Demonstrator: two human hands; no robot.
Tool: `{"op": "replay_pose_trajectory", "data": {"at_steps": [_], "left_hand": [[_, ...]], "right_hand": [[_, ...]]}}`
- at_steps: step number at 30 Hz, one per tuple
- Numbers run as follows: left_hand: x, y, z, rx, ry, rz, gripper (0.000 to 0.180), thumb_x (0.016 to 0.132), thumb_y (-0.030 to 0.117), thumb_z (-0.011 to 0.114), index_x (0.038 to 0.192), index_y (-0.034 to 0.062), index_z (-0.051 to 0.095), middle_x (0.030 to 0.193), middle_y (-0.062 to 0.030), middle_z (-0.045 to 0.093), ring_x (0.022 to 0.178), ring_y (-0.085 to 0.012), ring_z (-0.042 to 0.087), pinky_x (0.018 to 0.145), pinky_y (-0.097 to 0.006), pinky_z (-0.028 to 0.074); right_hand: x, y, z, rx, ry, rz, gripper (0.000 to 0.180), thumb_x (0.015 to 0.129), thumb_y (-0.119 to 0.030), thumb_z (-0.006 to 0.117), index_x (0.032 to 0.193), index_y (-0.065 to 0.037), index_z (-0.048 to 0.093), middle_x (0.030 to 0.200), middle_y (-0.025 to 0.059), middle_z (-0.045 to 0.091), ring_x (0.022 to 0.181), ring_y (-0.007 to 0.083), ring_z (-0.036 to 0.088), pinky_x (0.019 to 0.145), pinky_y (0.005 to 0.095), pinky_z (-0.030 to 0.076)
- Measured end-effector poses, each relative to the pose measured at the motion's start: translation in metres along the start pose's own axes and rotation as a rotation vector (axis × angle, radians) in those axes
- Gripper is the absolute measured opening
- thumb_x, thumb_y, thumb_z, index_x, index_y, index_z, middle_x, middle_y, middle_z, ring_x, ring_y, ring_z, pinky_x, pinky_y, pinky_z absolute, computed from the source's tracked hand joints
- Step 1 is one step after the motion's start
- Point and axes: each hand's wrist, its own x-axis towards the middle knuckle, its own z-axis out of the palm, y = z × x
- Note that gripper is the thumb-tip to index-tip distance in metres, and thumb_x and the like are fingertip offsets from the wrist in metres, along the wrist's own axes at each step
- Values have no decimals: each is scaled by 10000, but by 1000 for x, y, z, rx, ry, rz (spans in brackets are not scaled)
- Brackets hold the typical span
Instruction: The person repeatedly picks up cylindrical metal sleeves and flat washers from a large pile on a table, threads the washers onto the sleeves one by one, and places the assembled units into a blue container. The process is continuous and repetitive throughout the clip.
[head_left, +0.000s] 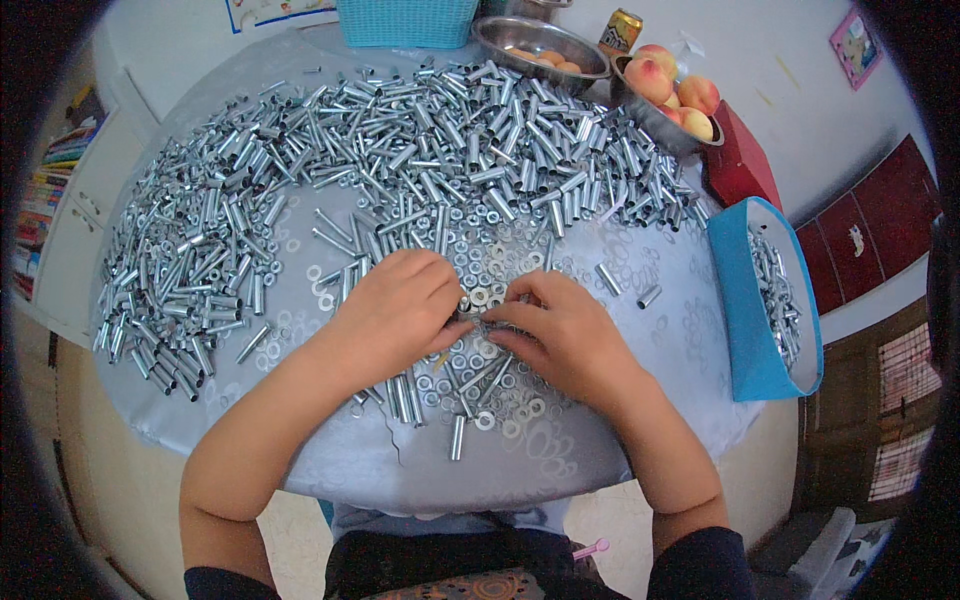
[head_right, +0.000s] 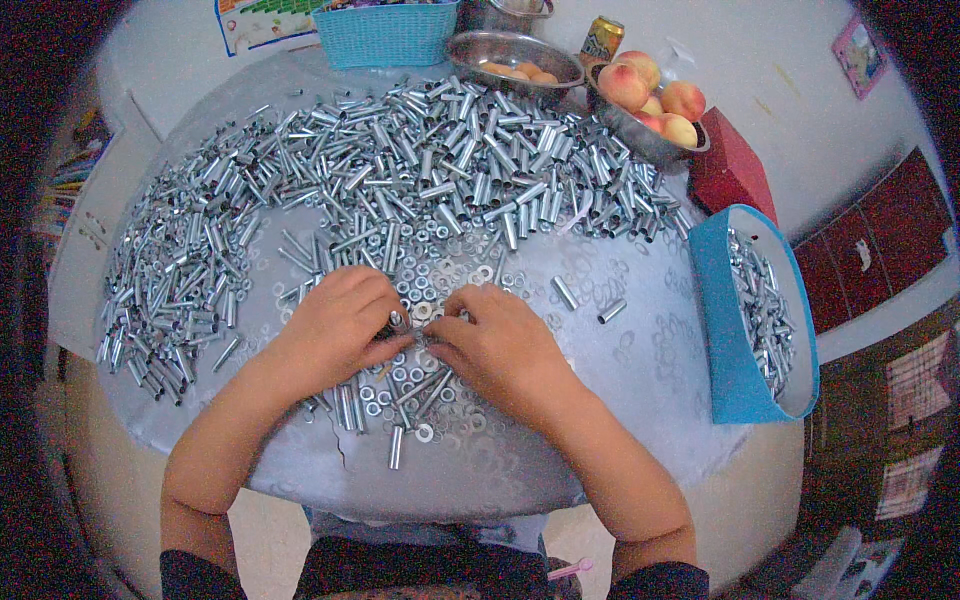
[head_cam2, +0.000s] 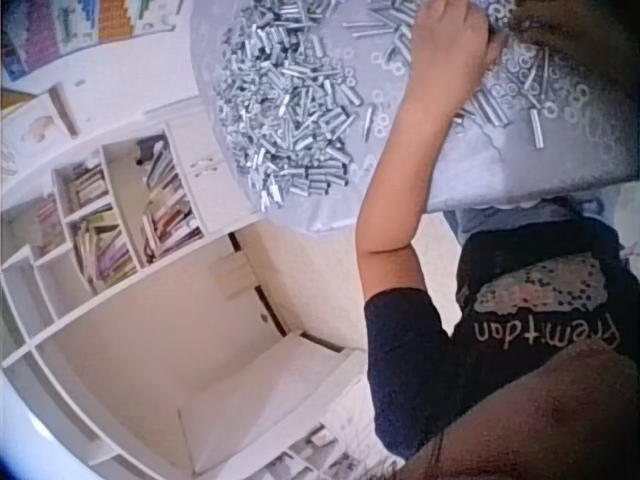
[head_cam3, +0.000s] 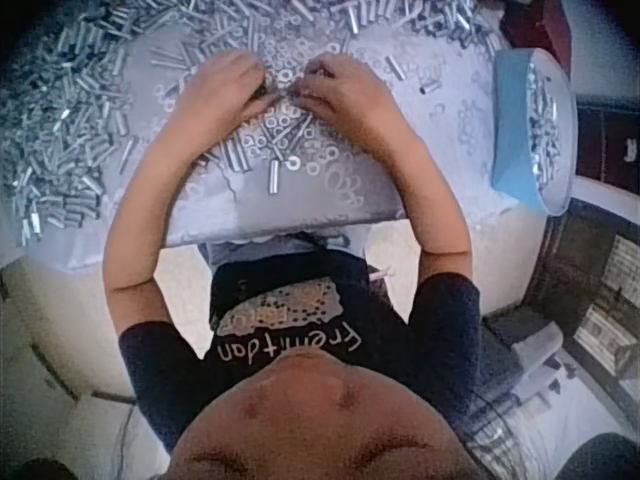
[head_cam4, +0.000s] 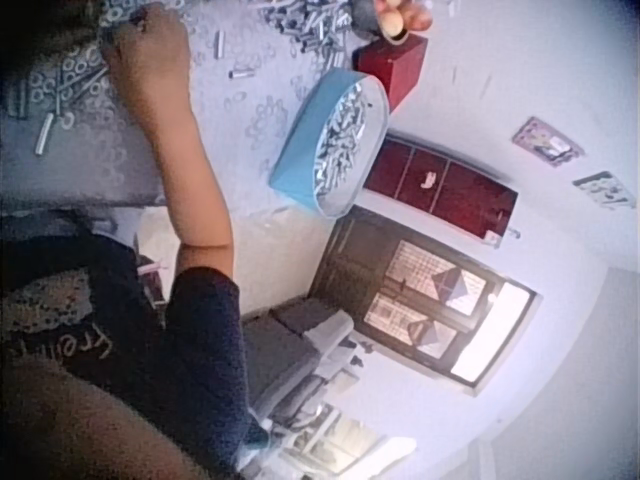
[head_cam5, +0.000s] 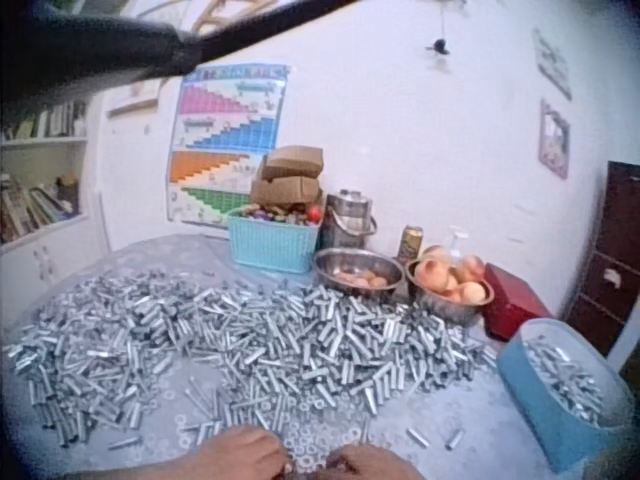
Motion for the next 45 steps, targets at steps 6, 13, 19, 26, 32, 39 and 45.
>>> {"op": "replay_pose_trajectory", "data": {"at_steps": [6,13,19,26,32,39,45], "left_hand": [[-1,-1,2,2,-19,-13,272,737,234,727,860,41,579,908,-104,574,943,-301,554,847,-398,445],[-1,0,2,21,63,13,252,726,187,715,800,1,561,842,-119,542,862,-298,539,785,-386,448],[-2,2,0,-58,-102,-125,256,783,163,683,941,7,556,1017,-170,554,1027,-345,519,915,-420,414],[-1,3,-2,-90,-45,-109,214,812,153,658,914,1,546,994,-174,534,995,-353,508,903,-427,400],[-1,14,-2,-199,96,-33,238,823,175,658,843,-25,529,897,-183,524,890,-361,511,816,-432,418],[0,20,-5,-277,-3,-64,251,844,207,635,839,-25,539,920,-190,530,907,-369,506,826,-434,412],[-1,19,-5,-354,-98,-85,253,855,217,622,842,-26,554,913,-191,545,897,-371,521,813,-439,414]], "right_hand": [[0,-3,4,106,22,38,155,764,-154,697,872,-49,660,882,102,596,835,300,579,733,401,475],[-1,-3,9,115,15,71,149,787,-120,707,916,-52,677,897,92,605,845,278,580,738,362,474],[-1,1,12,165,34,41,124,785,-107,667,897,-54,672,881,101,602,841,303,574,741,400,477],[1,-3,10,140,75,29,158,777,-122,678,923,-67,664,885,103,604,841,306,573,728,406,469],[4,-6,4,55,87,17,398,736,-137,721,1108,-88,589,912,102,615,835,302,583,730,400,469],[6,-10,0,6,89,-124,609,705,-134,754,1265,-88,517,970,93,629,833,295,596,722,383,472],[6,-9,-2,31,93,-158,575,728,-169,710,1264,-84,518,949,106,624,823,314,602,695,414,476]]}}
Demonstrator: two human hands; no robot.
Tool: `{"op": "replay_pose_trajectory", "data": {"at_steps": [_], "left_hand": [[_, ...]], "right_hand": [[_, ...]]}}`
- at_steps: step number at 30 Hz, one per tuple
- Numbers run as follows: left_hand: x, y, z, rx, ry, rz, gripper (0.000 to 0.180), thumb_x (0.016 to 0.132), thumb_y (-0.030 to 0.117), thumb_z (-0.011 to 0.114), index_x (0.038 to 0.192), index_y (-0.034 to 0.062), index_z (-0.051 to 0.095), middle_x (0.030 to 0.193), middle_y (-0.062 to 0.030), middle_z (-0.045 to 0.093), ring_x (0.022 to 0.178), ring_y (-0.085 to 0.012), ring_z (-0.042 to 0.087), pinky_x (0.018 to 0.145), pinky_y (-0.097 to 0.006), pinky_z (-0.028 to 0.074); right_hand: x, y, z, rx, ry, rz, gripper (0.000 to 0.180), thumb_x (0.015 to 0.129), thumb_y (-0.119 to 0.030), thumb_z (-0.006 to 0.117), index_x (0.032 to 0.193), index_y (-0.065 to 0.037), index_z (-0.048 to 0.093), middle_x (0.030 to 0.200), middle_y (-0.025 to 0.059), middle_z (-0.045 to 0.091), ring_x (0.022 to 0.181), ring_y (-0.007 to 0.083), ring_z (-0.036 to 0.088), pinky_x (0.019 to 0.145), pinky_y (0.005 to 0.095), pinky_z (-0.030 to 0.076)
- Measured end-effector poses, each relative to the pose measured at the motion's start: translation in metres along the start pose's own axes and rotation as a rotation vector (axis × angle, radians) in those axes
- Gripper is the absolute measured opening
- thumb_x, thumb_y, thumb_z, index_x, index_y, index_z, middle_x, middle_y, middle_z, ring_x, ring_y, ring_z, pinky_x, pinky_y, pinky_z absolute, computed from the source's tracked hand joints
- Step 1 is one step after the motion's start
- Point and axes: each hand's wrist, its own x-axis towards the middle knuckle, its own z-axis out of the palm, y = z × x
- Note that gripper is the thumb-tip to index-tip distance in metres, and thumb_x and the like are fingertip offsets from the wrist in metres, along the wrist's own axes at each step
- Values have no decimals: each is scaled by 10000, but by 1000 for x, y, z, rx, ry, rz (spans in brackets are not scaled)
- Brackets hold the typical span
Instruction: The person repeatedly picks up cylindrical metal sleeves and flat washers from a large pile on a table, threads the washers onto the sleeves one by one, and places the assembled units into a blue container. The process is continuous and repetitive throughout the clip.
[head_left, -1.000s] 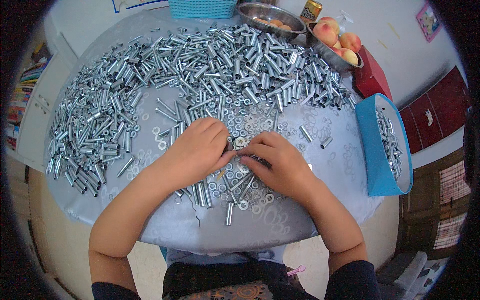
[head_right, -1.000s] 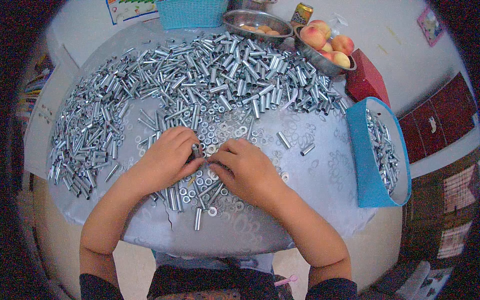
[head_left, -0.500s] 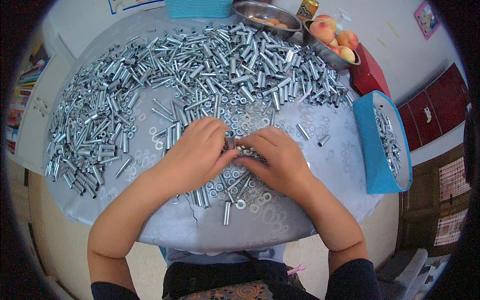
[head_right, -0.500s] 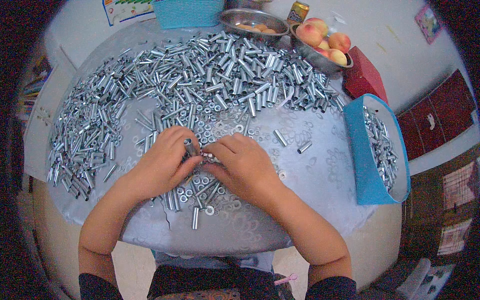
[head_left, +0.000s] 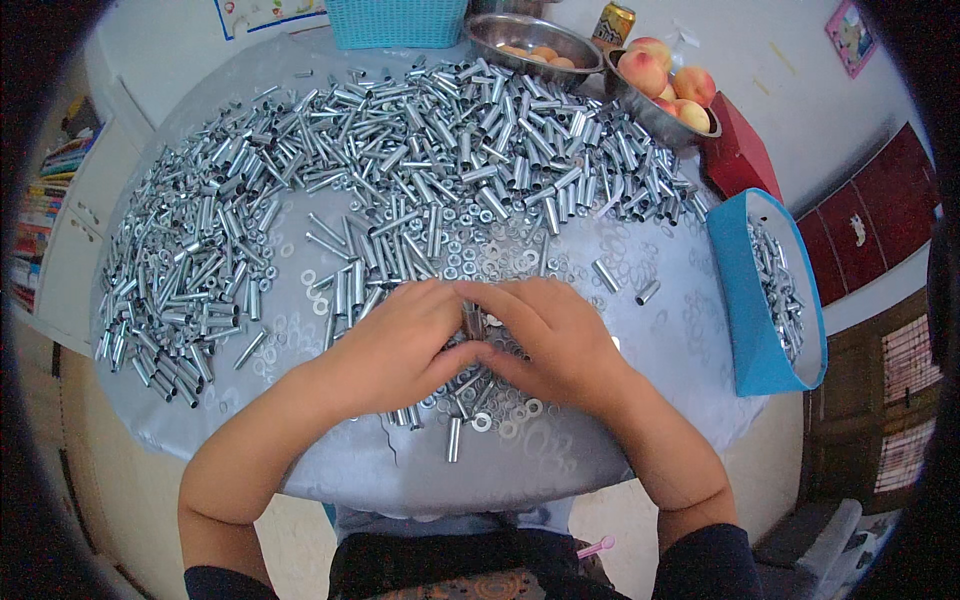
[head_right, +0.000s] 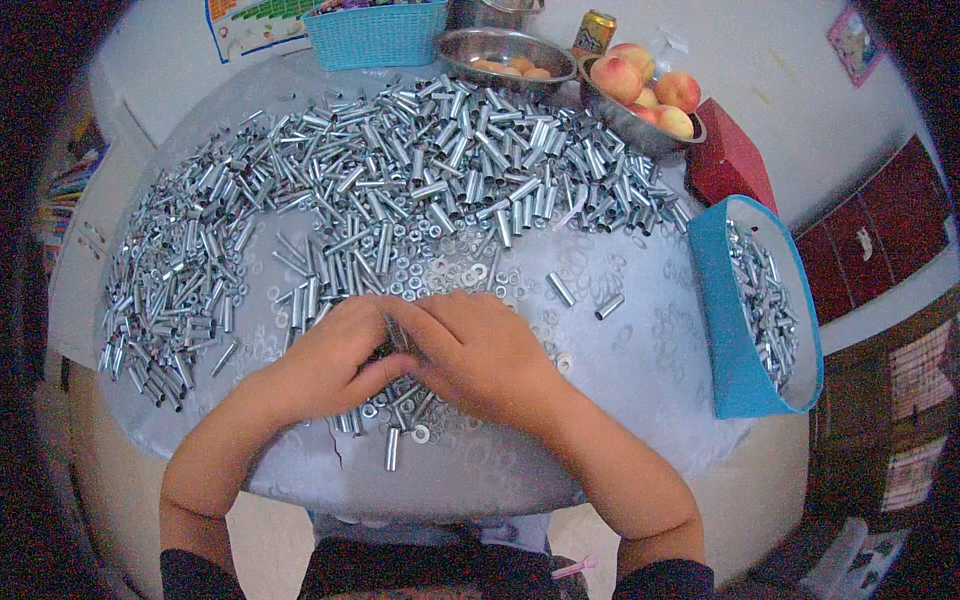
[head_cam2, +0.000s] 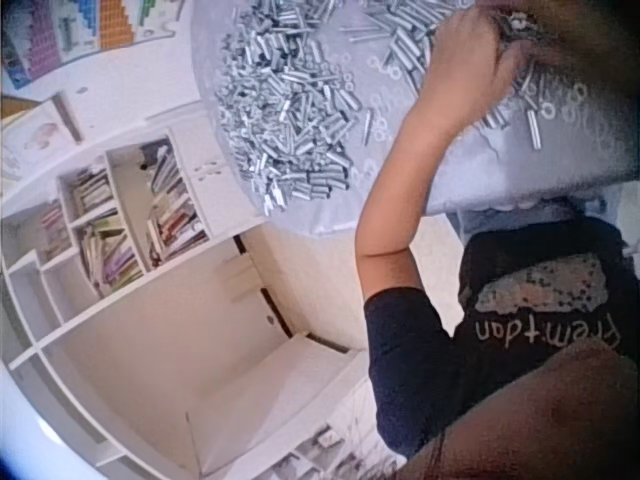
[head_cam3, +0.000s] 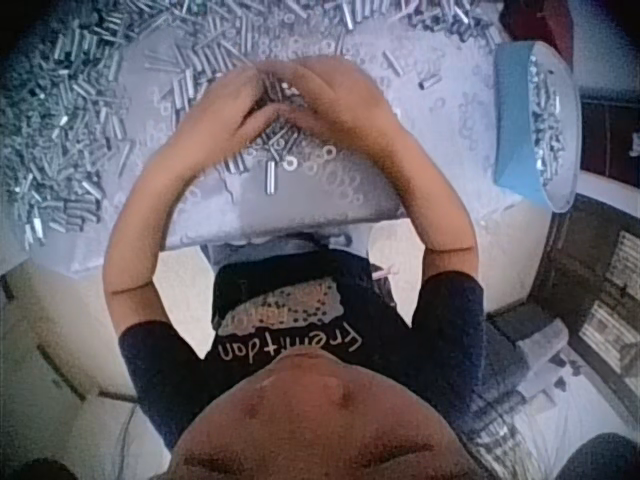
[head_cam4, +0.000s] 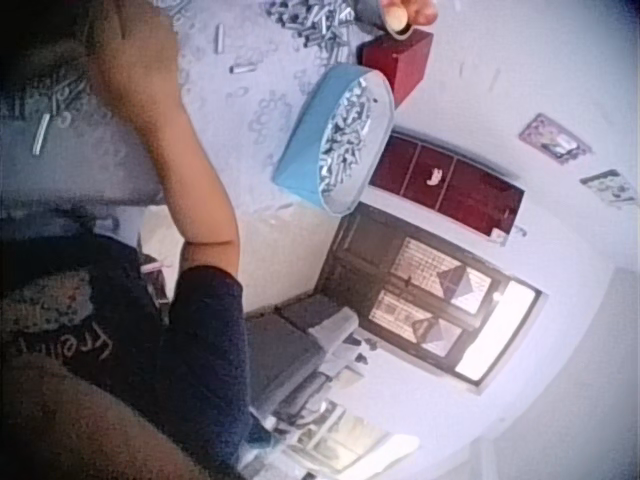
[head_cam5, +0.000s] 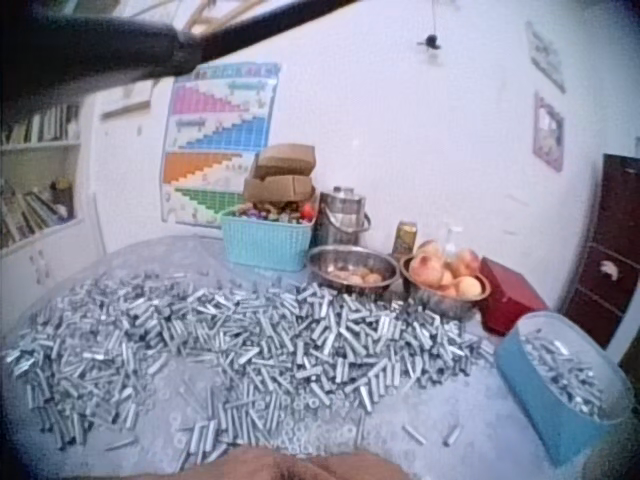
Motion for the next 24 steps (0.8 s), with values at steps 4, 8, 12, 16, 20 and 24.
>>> {"op": "replay_pose_trajectory", "data": {"at_steps": [4,8,12,16,20,24], "left_hand": [[-1,2,3,-120,65,25,227,857,196,618,881,-23,563,901,-192,553,866,-377,536,781,-440,425],[-1,9,-2,-235,64,-23,209,853,174,613,891,-22,551,853,-184,554,809,-378,540,723,-431,436],[-3,8,1,-271,89,-1,203,873,179,597,859,-8,518,824,-175,525,798,-363,531,709,-428,432],[-3,12,1,-270,144,7,219,895,185,584,845,-16,511,825,-170,518,813,-366,532,716,-431,436],[-2,9,-3,-275,96,-148,215,887,195,609,861,-6,536,836,-166,543,802,-360,559,704,-426,453],[-4,4,-5,-263,83,-266,188,879,179,630,974,17,626,823,-155,567,771,-309,587,693,-375,465]], "right_hand": [[1,-1,-1,-3,32,-20,546,745,-188,685,1256,-89,520,947,112,627,827,315,605,695,421,474],[1,-7,-6,-68,11,30,553,740,-205,695,1260,-123,525,996,86,629,877,301,603,713,419,460],[0,-10,-5,-93,61,42,569,724,-213,718,1258,-148,535,1020,68,628,887,273,601,726,406,460],[2,-13,-9,-82,60,35,576,720,-200,733,1260,-149,540,1032,81,628,907,278,595,756,410,457],[3,-14,-14,1,89,107,509,737,-172,723,1221,-137,570,977,107,635,879,295,595,731,410,464],[-1,1,-21,-74,24,191,391,744,-145,709,1124,-108,626,909,115,631,838,299,592,706,410,470]]}}
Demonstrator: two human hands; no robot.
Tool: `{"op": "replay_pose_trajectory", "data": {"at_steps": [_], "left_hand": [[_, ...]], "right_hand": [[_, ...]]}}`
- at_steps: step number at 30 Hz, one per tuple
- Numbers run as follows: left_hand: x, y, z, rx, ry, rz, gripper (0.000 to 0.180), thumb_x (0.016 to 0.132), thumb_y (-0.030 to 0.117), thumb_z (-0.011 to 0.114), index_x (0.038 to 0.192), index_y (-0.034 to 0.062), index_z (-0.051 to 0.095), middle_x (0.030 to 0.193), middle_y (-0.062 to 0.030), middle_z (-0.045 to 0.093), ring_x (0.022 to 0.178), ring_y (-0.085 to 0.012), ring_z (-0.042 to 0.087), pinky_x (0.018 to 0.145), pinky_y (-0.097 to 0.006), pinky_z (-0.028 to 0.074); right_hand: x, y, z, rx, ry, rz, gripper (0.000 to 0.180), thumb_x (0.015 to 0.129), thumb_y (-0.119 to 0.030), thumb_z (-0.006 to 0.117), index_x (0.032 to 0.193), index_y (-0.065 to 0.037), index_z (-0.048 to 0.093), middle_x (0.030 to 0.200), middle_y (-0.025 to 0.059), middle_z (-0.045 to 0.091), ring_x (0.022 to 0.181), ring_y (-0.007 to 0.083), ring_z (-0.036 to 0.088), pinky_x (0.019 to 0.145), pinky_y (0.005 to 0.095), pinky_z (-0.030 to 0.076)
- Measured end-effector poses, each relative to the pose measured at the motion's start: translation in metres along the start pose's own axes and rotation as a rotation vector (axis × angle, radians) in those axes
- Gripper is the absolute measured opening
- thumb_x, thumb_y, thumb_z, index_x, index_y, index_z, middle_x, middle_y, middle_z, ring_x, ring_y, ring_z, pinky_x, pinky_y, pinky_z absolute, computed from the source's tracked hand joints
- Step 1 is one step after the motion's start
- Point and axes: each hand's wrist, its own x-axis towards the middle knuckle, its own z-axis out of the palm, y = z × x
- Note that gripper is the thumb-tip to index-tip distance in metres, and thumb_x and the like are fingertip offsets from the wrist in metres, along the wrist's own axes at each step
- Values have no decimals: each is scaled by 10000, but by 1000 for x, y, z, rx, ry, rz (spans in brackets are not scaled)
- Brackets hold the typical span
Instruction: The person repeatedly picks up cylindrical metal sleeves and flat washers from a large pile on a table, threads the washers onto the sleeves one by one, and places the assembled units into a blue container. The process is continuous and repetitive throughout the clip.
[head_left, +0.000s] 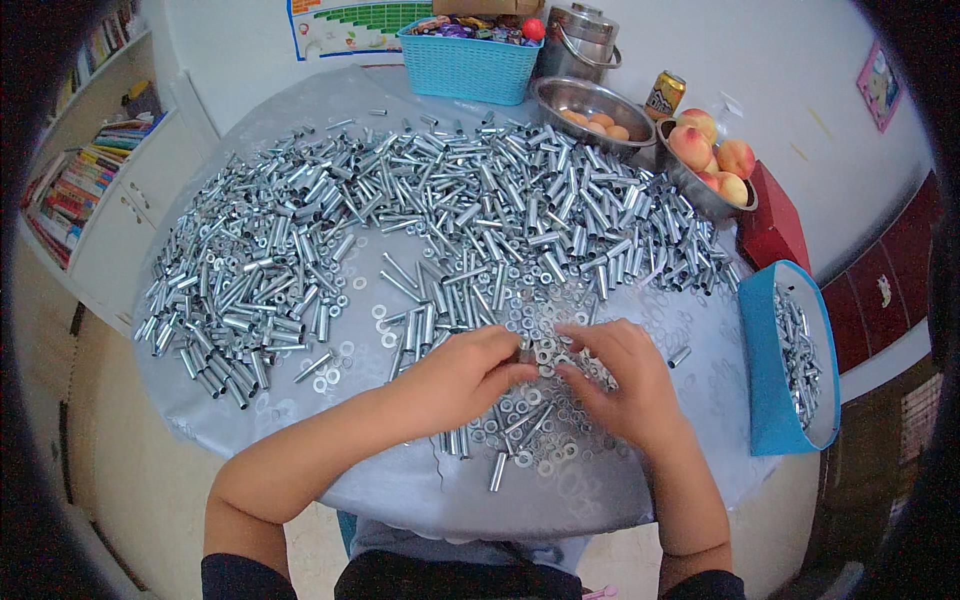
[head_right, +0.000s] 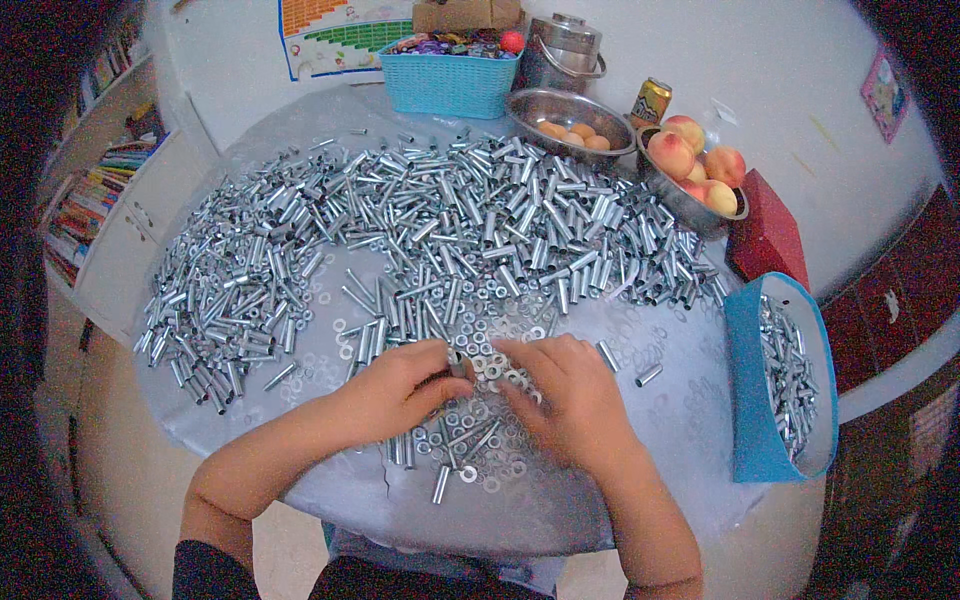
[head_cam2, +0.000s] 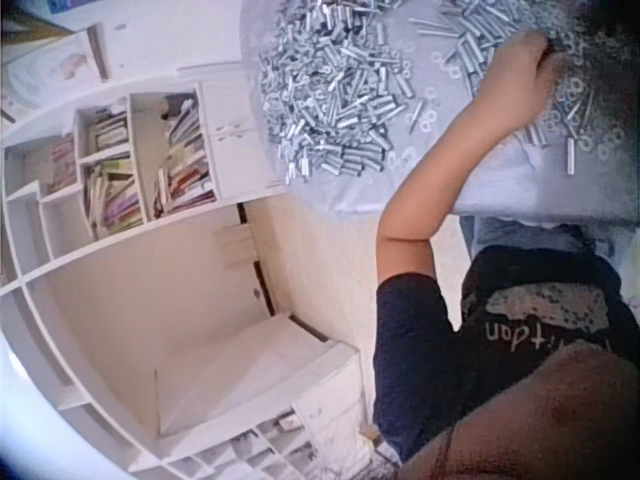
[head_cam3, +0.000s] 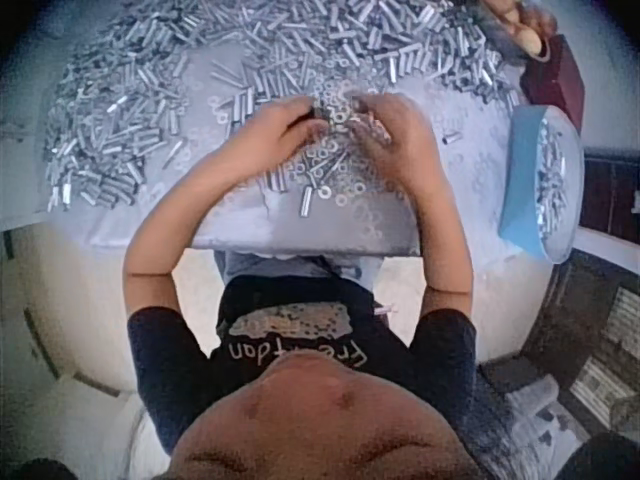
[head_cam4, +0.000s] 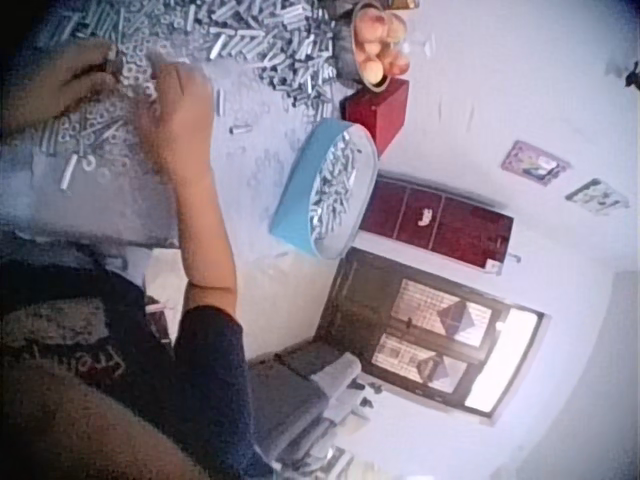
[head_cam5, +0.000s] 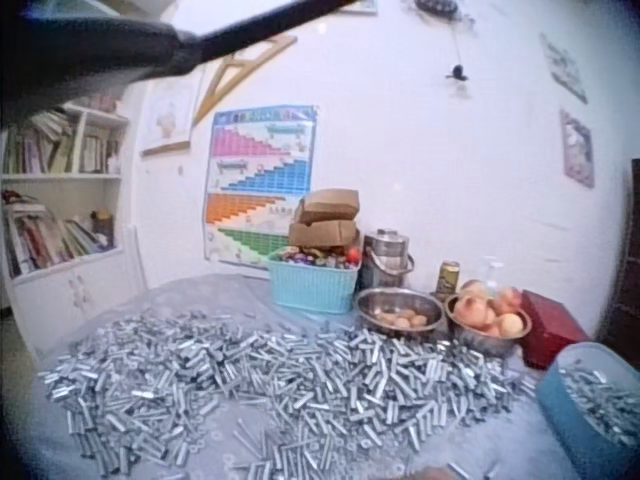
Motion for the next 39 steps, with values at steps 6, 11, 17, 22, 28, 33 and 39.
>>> {"op": "replay_pose_trajectory", "data": {"at_steps": [6,11,17,22,28,33,39], "left_hand": [[3,-3,2,-14,75,68,215,875,157,635,1060,48,657,829,-128,583,764,-260,592,687,-336,467],[3,-9,3,48,165,80,222,865,164,643,1049,41,663,805,-133,575,738,-265,589,660,-345,462],[3,-8,2,110,177,88,219,851,168,653,1003,10,656,791,-138,574,709,-292,591,623,-364,464],[1,-6,3,168,182,72,233,834,187,672,982,8,659,821,-137,592,737,-300,601,646,-371,478],[0,-5,5,258,171,84,229,829,191,671,982,21,663,856,-134,602,783,-315,609,677,-387,491],[0,-3,2,269,116,53,219,829,197,666,971,30,662,866,-133,603,789,-317,610,686,-390,492],[0,-4,3,287,128,71,216,830,199,659,968,33,664,863,-132,600,794,-319,610,693,-394,495]], "right_hand": [[-4,15,-3,55,-215,-33,272,742,-138,703,1003,-65,671,901,107,623,816,304,588,718,413,475],[-4,8,6,10,-176,-10,291,756,-158,702,1028,-63,663,921,109,604,831,304,584,729,407,477],[-5,9,21,-13,-112,29,286,770,-162,696,1045,-86,664,930,104,596,849,304,579,746,407,474],[-6,10,23,16,-101,39,231,778,-139,683,998,-68,668,917,110,602,845,312,580,741,416,472],[-6,11,22,33,-78,50,171,778,-118,683,934,-50,669,889,119,618,834,318,587,741,414,478],[-4,6,15,202,37,173,174,778,-100,678,938,-33,661,891,125,622,843,314,595,749,409,482],[-4,11,19,1,-63,-4,279,759,-83,711,1031,-52,661,981,107,610,943,287,574,816,368,468]]}}
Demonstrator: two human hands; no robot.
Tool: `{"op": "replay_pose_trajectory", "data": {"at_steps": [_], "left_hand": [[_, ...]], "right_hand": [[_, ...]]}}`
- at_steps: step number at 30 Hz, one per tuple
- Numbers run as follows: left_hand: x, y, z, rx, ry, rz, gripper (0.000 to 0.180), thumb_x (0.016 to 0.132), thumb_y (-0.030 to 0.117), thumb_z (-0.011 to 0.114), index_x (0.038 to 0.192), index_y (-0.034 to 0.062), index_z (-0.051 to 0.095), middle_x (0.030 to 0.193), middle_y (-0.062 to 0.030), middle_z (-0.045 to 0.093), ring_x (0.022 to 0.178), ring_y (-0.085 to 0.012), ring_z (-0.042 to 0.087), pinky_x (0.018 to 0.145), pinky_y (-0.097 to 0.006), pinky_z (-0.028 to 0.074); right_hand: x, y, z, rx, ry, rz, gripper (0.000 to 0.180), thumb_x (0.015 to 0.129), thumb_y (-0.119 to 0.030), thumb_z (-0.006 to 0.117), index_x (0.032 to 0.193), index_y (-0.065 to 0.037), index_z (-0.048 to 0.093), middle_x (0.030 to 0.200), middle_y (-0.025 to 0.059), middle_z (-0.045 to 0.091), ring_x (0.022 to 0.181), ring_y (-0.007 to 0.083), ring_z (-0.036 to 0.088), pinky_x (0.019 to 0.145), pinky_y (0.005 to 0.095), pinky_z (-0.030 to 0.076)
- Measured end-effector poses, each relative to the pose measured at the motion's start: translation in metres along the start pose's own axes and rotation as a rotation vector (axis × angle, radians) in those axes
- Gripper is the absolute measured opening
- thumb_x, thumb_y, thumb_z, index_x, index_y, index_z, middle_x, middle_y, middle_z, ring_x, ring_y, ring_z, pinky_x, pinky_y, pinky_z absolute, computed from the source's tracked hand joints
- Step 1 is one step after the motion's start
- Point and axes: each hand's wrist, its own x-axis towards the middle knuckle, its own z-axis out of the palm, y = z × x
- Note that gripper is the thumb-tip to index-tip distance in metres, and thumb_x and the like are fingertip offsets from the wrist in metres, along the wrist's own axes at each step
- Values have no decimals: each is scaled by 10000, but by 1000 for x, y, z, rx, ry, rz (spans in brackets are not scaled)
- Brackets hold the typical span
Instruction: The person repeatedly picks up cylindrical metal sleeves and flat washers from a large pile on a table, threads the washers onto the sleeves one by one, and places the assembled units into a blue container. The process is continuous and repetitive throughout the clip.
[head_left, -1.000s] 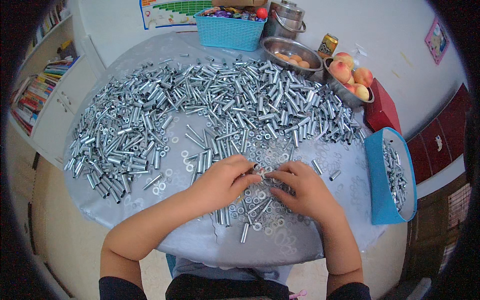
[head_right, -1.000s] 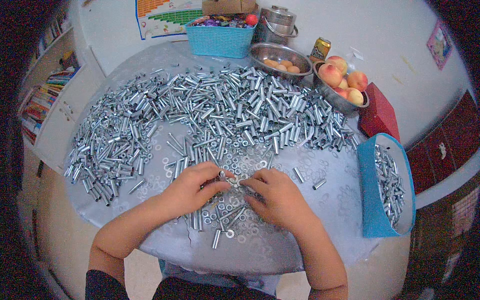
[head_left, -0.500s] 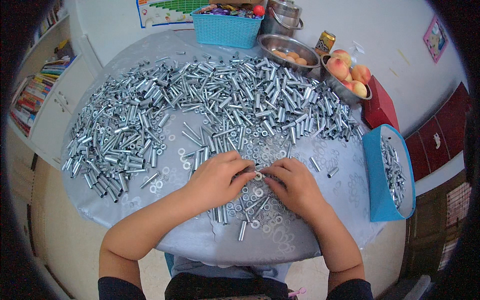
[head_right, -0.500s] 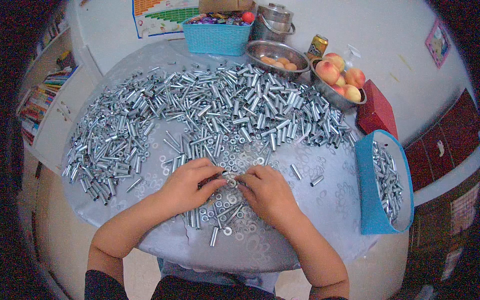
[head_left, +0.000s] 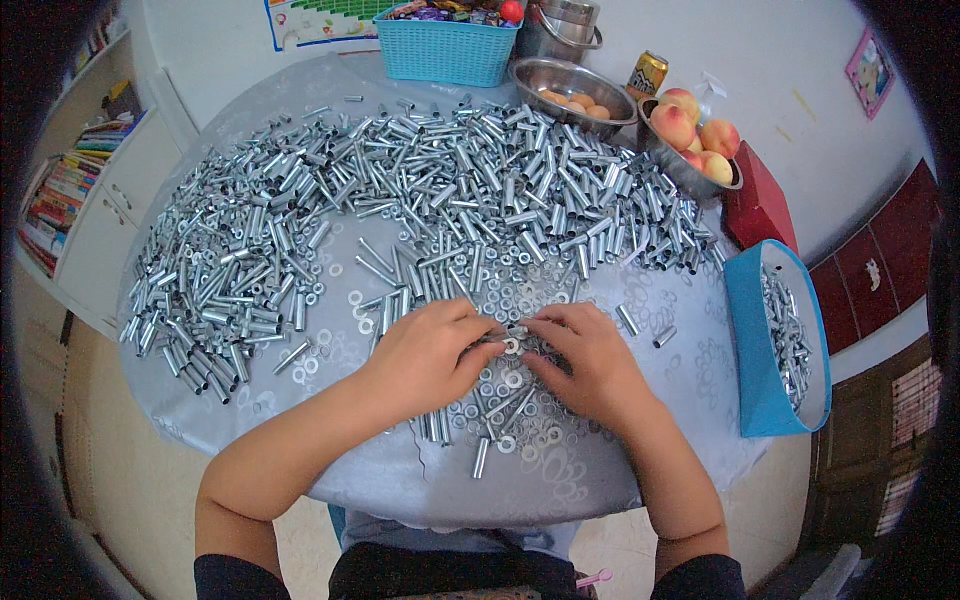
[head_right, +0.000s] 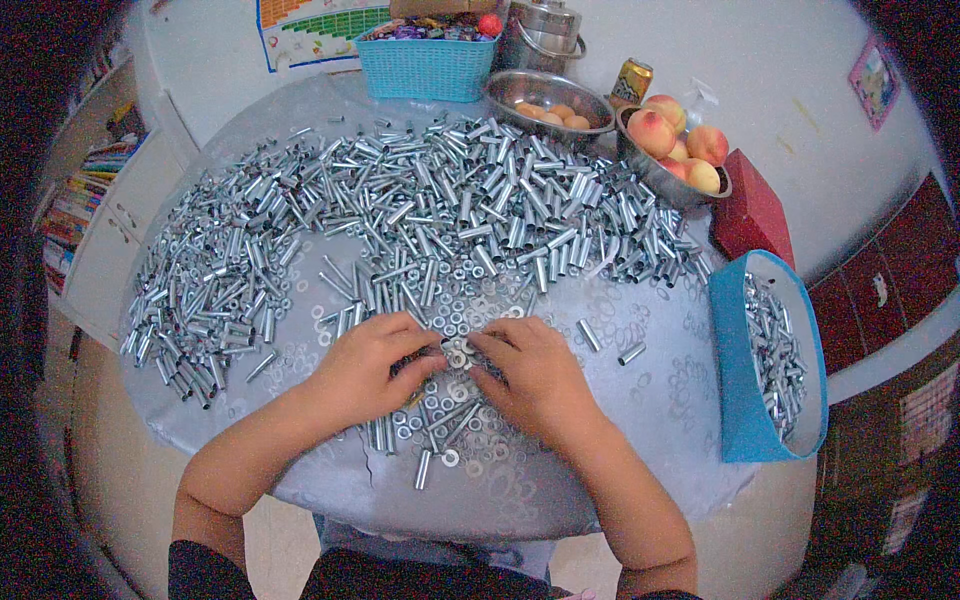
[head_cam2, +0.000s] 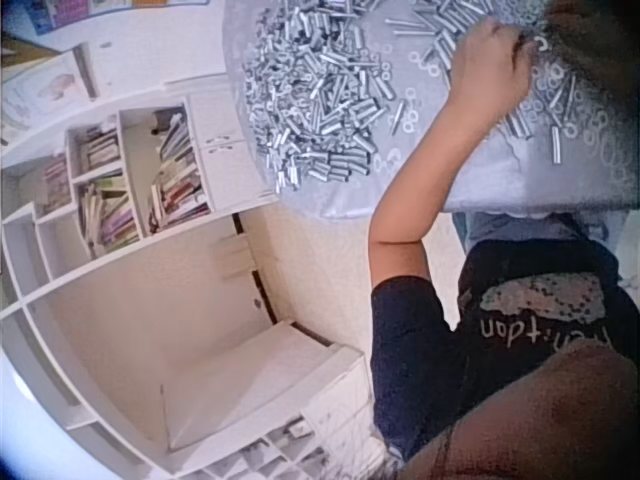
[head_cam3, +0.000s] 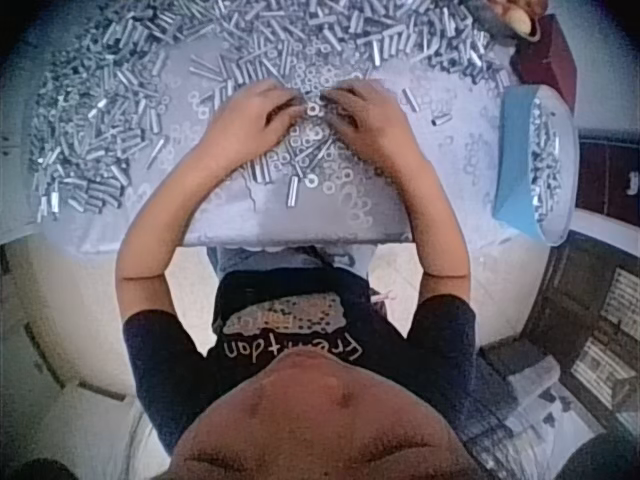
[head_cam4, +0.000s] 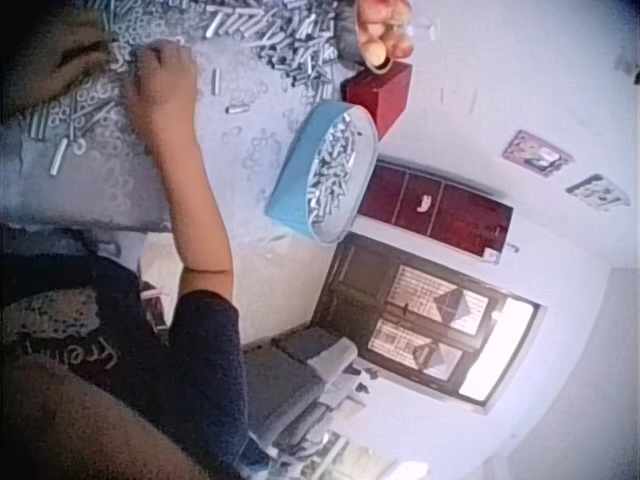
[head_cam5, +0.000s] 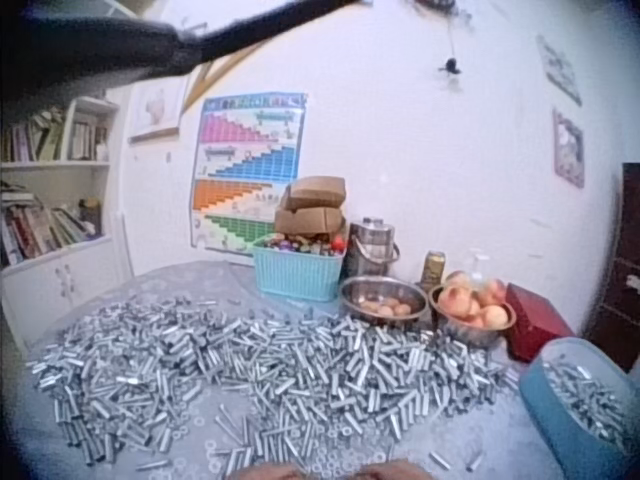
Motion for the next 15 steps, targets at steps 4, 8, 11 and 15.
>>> {"op": "replay_pose_trajectory", "data": {"at_steps": [4,8,11,15], "left_hand": [[0,0,1,21,4,5,216,829,199,658,970,36,667,863,-132,600,796,-316,610,695,-394,495],[0,1,-1,42,-7,2,218,826,197,656,974,38,670,869,-131,602,801,-313,610,697,-390,495],[-1,-1,0,52,3,10,216,826,198,653,972,40,670,863,-128,599,797,-311,608,693,-389,494],[-1,1,-2,59,-13,7,211,827,197,647,966,40,670,837,-124,587,780,-310,603,682,-393,490]], "right_hand": [[0,0,7,16,-9,56,297,751,-87,714,1041,-57,653,983,105,602,929,295,564,803,385,465],[1,0,8,9,-9,60,258,746,-76,712,995,-54,649,966,110,601,905,299,564,784,391,463],[2,0,7,5,12,50,215,740,-64,712,945,-48,648,934,108,609,886,301,568,775,390,462],[3,-3,2,31,96,96,146,751,-50,708,889,-34,662,877,101,637,834,277,602,744,365,476]]}}
